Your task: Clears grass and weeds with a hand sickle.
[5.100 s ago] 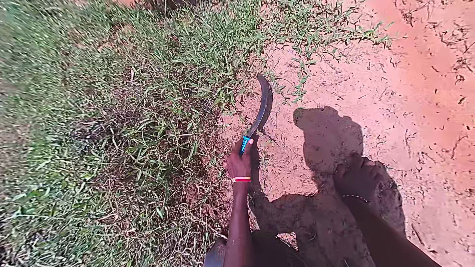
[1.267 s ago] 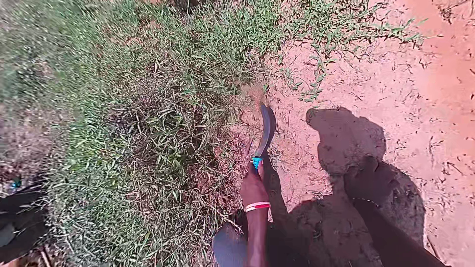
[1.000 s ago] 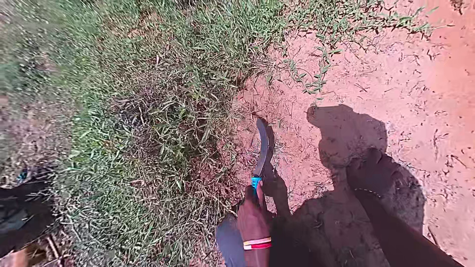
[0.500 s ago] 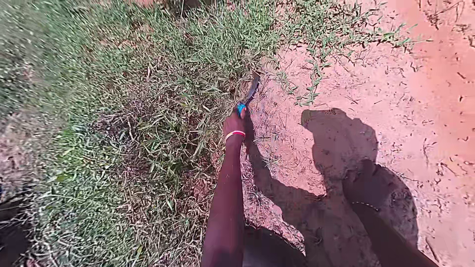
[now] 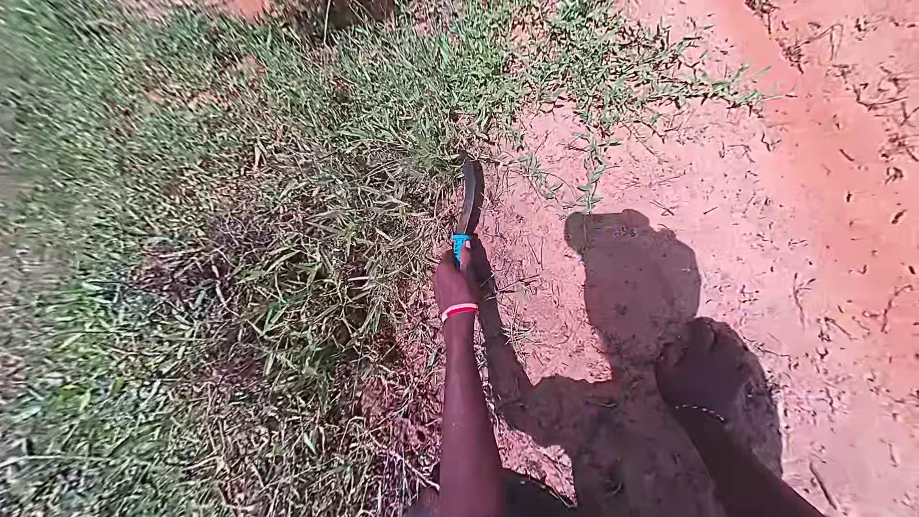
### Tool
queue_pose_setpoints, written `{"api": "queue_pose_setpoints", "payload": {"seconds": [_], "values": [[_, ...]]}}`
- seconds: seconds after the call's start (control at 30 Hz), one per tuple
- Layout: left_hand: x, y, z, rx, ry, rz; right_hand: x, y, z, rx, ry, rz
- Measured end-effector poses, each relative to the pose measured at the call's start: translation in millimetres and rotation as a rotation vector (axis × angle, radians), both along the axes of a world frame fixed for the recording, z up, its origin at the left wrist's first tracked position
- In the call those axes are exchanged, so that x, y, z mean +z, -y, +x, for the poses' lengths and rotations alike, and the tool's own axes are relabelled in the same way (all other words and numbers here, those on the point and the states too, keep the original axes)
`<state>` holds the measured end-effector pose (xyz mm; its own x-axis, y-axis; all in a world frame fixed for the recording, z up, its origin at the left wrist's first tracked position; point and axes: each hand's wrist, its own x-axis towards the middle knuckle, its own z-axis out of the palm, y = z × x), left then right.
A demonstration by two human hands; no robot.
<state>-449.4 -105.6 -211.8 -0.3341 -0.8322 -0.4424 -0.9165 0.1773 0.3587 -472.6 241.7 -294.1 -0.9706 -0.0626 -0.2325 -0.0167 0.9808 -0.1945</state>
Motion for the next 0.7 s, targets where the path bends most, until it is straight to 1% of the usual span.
{"api": "queue_pose_setpoints", "payload": {"seconds": [0.13,0.23,0.33,0.43,0.5,0.57,0.63,0.7], "values": [[18.1,-27.8,13.7,0.002,-0.017,0.007,5.2,0.6,1.6,-0.024,0.050,-0.015],[20.2,-33.3,15.7,0.007,-0.018,0.017,5.0,1.7,2.0,-0.021,0.052,-0.025],[16.4,-18.9,13.7,-0.022,0.008,0.019,3.1,0.2,-1.3,-0.012,0.032,-0.010],[11.5,10.2,-0.2,-0.058,0.049,0.000,1.9,-0.5,1.6,-0.015,0.038,-0.011],[2.1,30.2,-13.6,-0.076,0.034,-0.050,-0.1,1.3,2.4,-0.019,0.032,-0.016],[-6.4,37.4,-18.8,-0.092,0.019,-0.056,-0.2,0.4,1.2,-0.021,0.022,-0.009],[-13.8,26.6,-0.7,-0.129,-0.051,-0.046,-0.2,-0.9,0.1,-0.020,0.018,-0.009],[-21.7,-0.8,41.7,-0.223,-0.171,-0.021,1.2,-0.6,1.0,-0.025,0.047,-0.017]]}}
